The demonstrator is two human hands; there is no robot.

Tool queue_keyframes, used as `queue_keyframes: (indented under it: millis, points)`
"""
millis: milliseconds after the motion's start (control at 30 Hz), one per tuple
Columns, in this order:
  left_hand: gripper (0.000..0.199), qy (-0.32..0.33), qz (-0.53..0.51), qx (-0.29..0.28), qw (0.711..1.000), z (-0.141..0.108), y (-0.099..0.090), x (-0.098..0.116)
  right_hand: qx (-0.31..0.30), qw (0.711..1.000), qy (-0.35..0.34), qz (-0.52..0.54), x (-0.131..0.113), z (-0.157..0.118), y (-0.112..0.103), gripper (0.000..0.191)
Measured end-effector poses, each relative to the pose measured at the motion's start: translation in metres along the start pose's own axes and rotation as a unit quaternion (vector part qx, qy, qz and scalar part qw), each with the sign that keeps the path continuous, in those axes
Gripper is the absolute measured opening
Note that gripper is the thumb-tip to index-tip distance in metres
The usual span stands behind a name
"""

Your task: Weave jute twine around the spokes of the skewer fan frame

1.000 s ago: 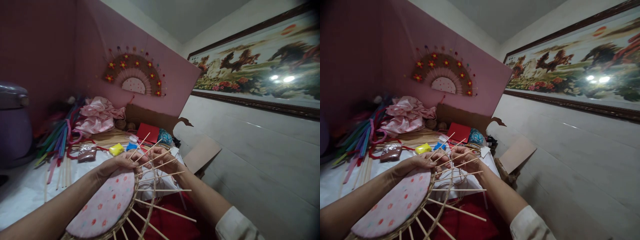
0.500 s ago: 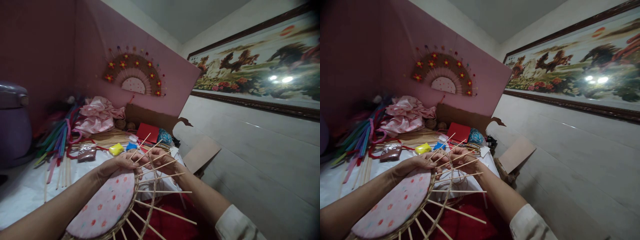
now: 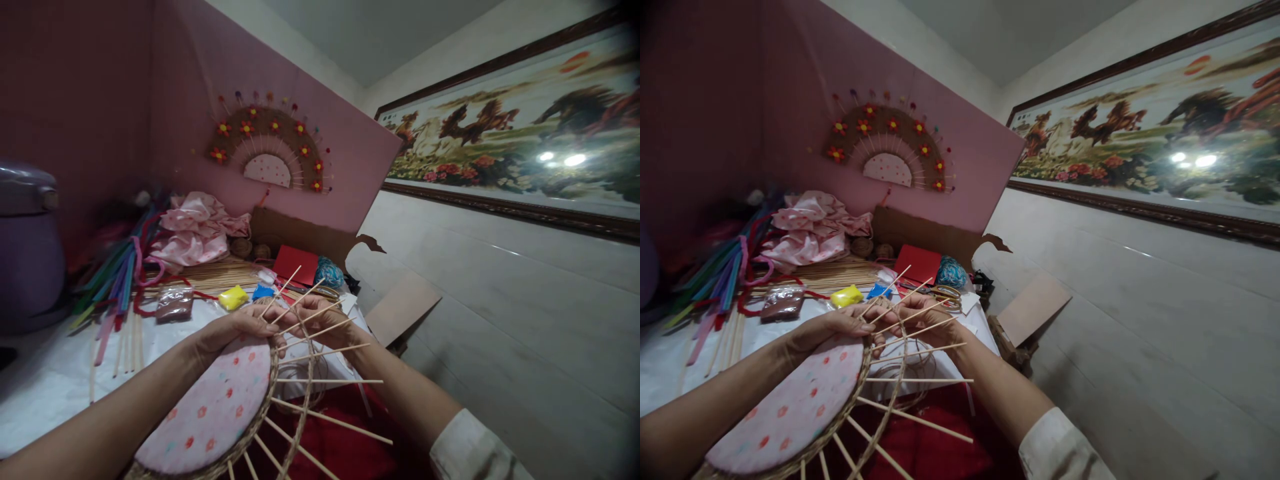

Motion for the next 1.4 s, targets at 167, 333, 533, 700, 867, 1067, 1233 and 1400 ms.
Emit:
queue_keyframes:
  millis: [167,333,533,700,867,1067,1233,1400]
  points:
    - [0.037,0.002,0.006,-0.002,1.000,0.0006,0.0023,0.0009,0.004,1.000,0.002,0.003,0.0022,0.0007,-0.0027,0.024]
    - [0.038,0.005,-0.001,-0.003,1.000,0.0009,0.0001,0.0009,0.015,1.000,0.000,0.000,0.0034,0.0006,-0.0041,0.025]
    - [0.036,0.006,-0.008,0.004,1.000,-0.0005,-0.0018,0.0002,0.030,1.000,0.004,-0.004,0.0011,-0.0026,-0.0003,0.022]
    - [0.035,0.011,-0.008,0.006,1.000,0.0004,-0.0026,0.0012,0.042,0.999,0.007,-0.001,-0.0016,-0.0036,0.0034,0.020]
    - [0.036,0.011,-0.005,-0.003,1.000,-0.0001,-0.0016,0.0015,0.036,0.999,0.019,0.007,0.0006,-0.0029,0.0040,0.019]
    - [0.034,0.006,0.000,0.009,1.000,-0.0011,0.0018,0.0023,0.041,0.999,0.030,0.009,0.0049,-0.0027,0.0011,0.018]
    - [0.036,0.011,-0.006,0.008,1.000,0.0000,0.0002,0.0017,0.048,0.998,0.036,0.004,0.0072,-0.0032,-0.0011,0.016]
    - [0.036,0.011,0.005,0.007,1.000,0.0003,-0.0004,0.0014,0.046,0.998,0.033,0.000,0.0065,-0.0038,-0.0004,0.018]
Point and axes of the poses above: each hand's wrist, its own z-axis towards the middle knuckle, its own y-axis out of the palm, x = y × z, the point moved 6 cm from there along z, towards the middle knuckle, and after that the axes turned 10 degrees about -z, right-handed, at the moved point
